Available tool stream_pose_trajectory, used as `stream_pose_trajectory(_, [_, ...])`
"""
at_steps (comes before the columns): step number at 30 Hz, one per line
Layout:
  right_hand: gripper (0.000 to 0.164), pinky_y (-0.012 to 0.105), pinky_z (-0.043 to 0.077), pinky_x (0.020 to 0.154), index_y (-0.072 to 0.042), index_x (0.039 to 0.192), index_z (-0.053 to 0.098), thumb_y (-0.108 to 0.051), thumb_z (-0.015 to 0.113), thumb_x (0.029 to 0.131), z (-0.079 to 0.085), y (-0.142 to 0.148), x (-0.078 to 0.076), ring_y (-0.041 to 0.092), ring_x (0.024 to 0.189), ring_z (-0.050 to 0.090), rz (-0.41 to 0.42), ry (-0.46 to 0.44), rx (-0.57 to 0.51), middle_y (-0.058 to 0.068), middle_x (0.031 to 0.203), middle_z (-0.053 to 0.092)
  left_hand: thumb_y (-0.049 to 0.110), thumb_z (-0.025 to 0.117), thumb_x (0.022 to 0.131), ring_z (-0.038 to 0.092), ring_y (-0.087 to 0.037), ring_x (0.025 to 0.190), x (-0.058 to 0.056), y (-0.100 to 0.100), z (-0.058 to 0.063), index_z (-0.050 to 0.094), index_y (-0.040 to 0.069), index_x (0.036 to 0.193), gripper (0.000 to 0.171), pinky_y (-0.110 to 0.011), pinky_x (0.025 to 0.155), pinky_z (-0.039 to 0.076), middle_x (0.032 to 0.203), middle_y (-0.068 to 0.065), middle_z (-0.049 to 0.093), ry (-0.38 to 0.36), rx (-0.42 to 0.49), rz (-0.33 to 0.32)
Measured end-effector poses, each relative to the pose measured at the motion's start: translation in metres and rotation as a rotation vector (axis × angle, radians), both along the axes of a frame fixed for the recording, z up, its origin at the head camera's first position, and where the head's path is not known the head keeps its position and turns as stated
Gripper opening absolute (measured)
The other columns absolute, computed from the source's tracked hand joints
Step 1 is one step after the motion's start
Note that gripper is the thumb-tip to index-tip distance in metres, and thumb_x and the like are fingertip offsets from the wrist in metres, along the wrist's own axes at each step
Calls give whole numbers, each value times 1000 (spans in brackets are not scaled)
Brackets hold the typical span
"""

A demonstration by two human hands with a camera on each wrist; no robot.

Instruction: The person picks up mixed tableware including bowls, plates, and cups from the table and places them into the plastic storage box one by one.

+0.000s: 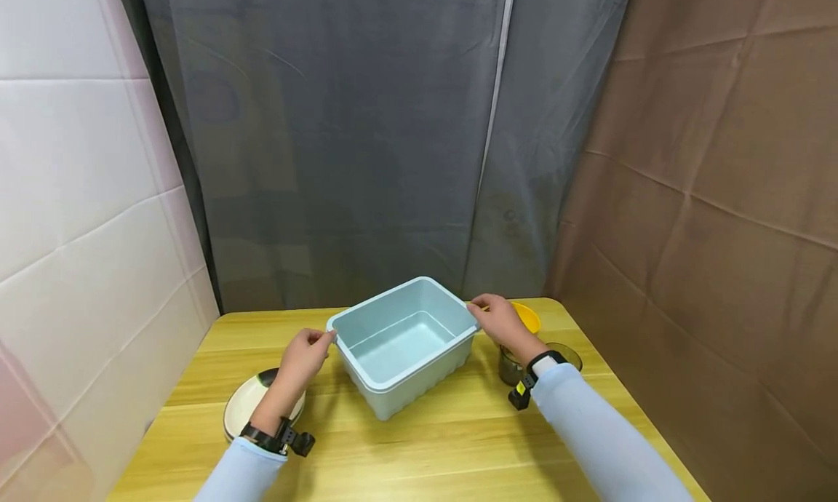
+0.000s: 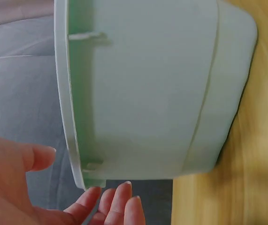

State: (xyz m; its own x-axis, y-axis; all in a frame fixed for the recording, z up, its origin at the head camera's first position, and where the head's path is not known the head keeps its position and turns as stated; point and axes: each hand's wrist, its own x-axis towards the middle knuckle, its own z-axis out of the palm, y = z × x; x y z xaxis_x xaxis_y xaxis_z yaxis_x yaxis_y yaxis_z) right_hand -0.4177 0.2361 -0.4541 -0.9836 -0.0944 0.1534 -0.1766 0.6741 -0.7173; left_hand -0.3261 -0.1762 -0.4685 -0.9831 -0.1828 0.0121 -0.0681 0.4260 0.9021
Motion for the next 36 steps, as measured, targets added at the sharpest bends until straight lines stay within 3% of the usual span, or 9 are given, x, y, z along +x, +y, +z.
stream_pose_trajectory(6, [44, 52, 57, 105, -3, 139, 72, -38, 61, 115, 2, -4, -7, 33, 114, 66, -24, -101, -79, 15, 131, 72, 45, 60, 112, 72, -38, 112, 4, 3, -4, 65, -6, 131, 54, -47, 93, 61, 122, -24, 69, -5, 130, -35])
stream_pose_trajectory(13, [46, 52, 55, 108, -1, 140, 71, -38, 61, 115, -2, -7, -19, 34, 118, 65, -57, -168, -114, 17, 135, 70, 46, 61, 112, 71, -40, 113, 10, 8, -10, 49, -6, 140, 61, -50, 97, 61, 124, -25, 62, -48, 249, -26])
stream_pose_trajectory(18, [48, 55, 53, 111, 0, 142, 69, -38, 61, 115, -4, -9, -28, 36, 123, 63, -74, -217, -130, 19, 139, 68, 40, 62, 112, 71, -32, 98, 10, 13, -13, 52, -5, 134, 51, -43, 87, 63, 117, -21, 63, -90, 349, -21])
stream_pose_trajectory(27, [45, 51, 55, 109, 3, 143, 68, -32, 62, 115, -3, -14, -33, 36, 122, 64, -26, -234, -170, 20, 138, 69, 26, 57, 111, 66, -18, 87, 10, 16, -13, 58, -10, 136, 44, -29, 80, 61, 110, -13, 65, -141, 518, -67])
stream_pose_trajectory(36, [42, 51, 54, 110, 1, 143, 70, -29, 61, 115, 3, -16, -33, 36, 122, 64, -28, -276, -182, 20, 138, 69, 18, 58, 108, 68, -16, 84, 10, 20, -11, 57, -10, 136, 39, -24, 75, 63, 110, -14, 64, -138, 620, -41])
